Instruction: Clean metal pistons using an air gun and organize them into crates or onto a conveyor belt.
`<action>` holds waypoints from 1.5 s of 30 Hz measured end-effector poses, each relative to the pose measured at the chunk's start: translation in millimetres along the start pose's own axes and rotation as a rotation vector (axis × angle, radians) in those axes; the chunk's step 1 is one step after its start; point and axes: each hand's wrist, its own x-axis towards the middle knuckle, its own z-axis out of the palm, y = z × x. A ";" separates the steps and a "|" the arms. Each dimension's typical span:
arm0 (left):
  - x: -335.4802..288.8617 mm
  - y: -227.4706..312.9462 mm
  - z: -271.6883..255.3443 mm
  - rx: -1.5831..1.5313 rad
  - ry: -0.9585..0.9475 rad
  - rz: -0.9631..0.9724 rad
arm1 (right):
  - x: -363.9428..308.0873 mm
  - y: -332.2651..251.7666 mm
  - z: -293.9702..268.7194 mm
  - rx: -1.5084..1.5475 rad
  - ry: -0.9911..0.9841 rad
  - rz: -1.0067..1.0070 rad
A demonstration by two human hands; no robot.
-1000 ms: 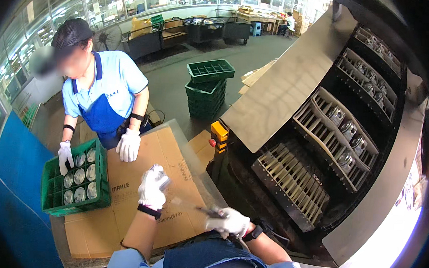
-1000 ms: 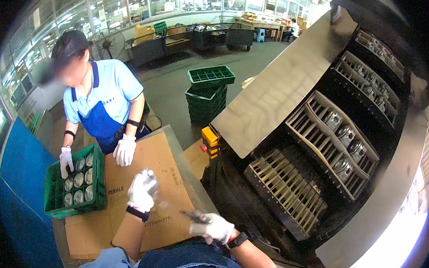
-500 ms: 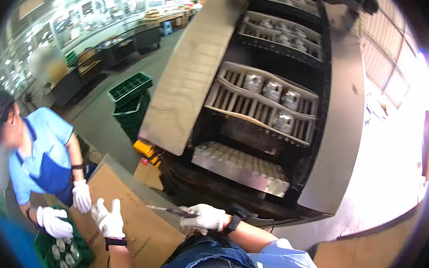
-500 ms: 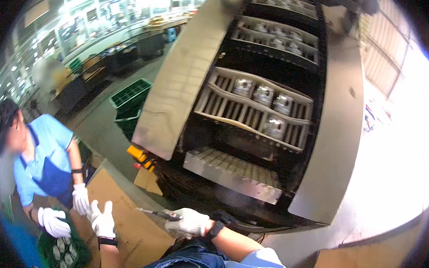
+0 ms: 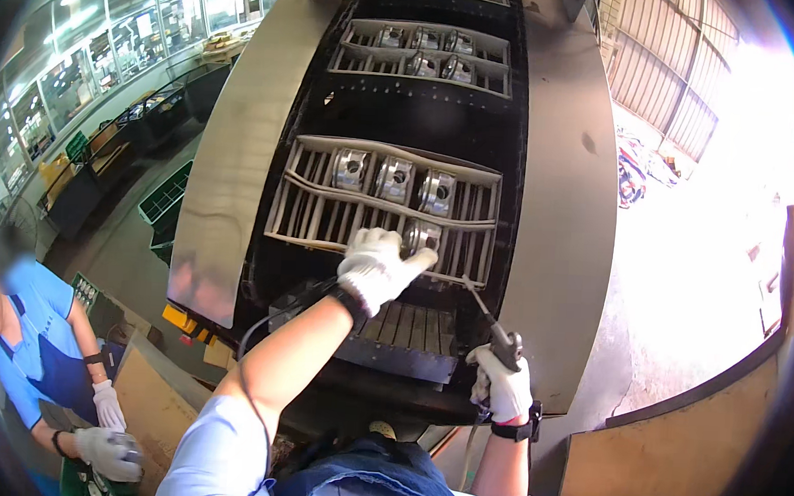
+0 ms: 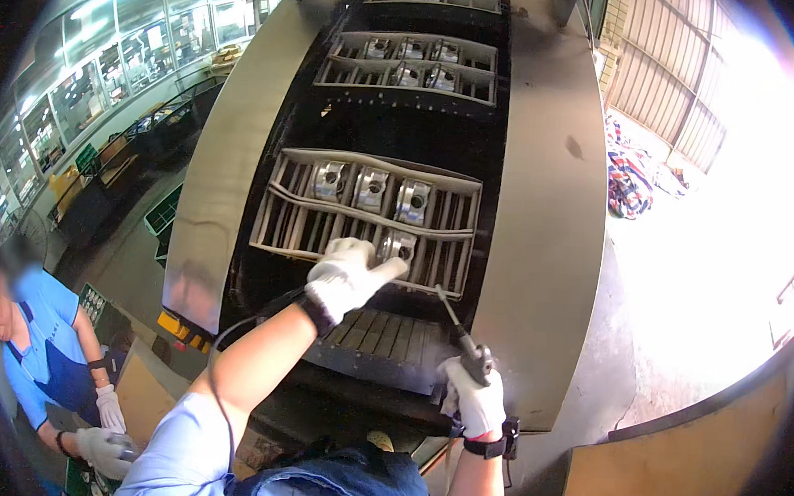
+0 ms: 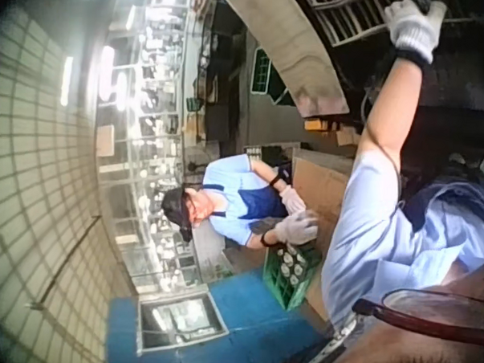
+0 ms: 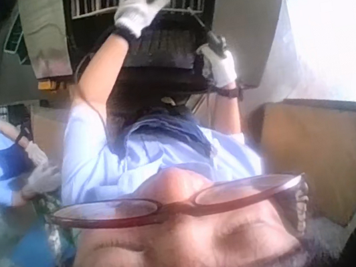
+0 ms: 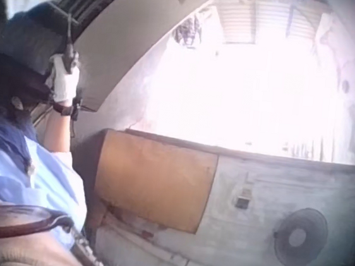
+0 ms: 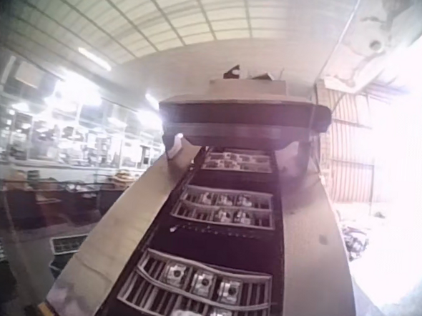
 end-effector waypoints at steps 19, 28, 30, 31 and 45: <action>-67.4 -58.0 -20.9 -1.524 0.394 -0.297 | 22.7 -0.6 92.5 0.054 -0.702 0.250; -175.1 -149.8 -51.7 -1.543 0.685 -0.446 | -13.6 41.8 185.8 -0.049 -0.967 0.291; -203.2 -179.3 -55.0 -1.474 0.718 -0.518 | -34.8 42.0 208.2 -0.080 -0.992 0.306; -212.1 -180.3 -60.3 -1.471 0.743 -0.525 | -41.2 42.6 216.1 -0.097 -0.980 0.306; -439.6 -213.2 -73.2 -2.052 1.374 -0.857 | -75.1 155.3 266.8 -0.322 -1.415 0.083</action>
